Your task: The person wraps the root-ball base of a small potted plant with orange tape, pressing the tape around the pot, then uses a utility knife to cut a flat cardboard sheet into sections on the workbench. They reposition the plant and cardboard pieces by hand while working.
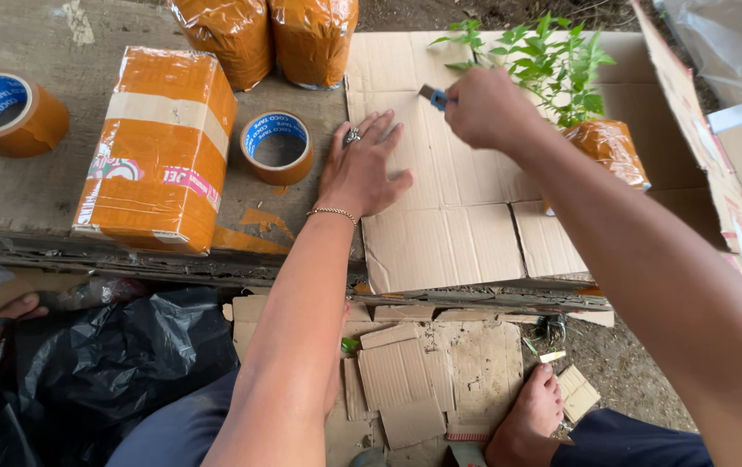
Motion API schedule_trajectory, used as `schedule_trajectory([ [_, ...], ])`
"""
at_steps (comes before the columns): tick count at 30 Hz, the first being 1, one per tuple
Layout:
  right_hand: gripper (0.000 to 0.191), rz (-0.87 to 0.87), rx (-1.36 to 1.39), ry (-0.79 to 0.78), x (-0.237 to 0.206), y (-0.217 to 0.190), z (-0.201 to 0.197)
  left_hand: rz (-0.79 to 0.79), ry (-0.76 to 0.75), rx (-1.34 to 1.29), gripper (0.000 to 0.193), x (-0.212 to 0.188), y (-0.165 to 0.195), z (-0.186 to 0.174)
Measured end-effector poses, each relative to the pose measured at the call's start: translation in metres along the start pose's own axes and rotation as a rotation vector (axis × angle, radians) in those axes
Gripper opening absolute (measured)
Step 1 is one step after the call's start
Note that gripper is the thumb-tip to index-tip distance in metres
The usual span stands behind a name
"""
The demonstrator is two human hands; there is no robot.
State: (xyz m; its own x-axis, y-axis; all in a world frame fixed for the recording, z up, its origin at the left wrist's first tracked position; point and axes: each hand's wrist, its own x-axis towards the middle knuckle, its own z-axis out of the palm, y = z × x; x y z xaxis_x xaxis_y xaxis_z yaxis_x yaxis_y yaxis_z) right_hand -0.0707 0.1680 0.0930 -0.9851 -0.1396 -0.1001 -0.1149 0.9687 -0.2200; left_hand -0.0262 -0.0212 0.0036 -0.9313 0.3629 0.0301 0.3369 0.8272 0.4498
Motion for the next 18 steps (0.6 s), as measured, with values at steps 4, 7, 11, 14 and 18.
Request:
schedule_trajectory([
  [4,0.026,-0.110,-0.099,0.031,-0.030,0.001,-0.001,0.013,0.022,-0.017,0.072,0.000,-0.001,0.005],
  [7,0.027,0.054,-0.013,-0.082,-0.056,0.000,-0.008,0.029,0.046,-0.034,0.070,-0.002,-0.004,0.007],
  [11,0.028,-0.015,-0.001,-0.090,-0.100,-0.007,-0.015,0.040,0.053,-0.054,0.071,0.000,-0.003,0.006],
  [14,0.032,0.023,0.025,-0.110,-0.144,-0.017,-0.014,0.053,0.047,-0.045,0.072,-0.002,-0.002,0.003],
  [18,0.036,0.087,0.009,-0.190,-0.202,-0.031,-0.016,0.082,0.036,0.013,0.071,-0.007,0.004,-0.004],
])
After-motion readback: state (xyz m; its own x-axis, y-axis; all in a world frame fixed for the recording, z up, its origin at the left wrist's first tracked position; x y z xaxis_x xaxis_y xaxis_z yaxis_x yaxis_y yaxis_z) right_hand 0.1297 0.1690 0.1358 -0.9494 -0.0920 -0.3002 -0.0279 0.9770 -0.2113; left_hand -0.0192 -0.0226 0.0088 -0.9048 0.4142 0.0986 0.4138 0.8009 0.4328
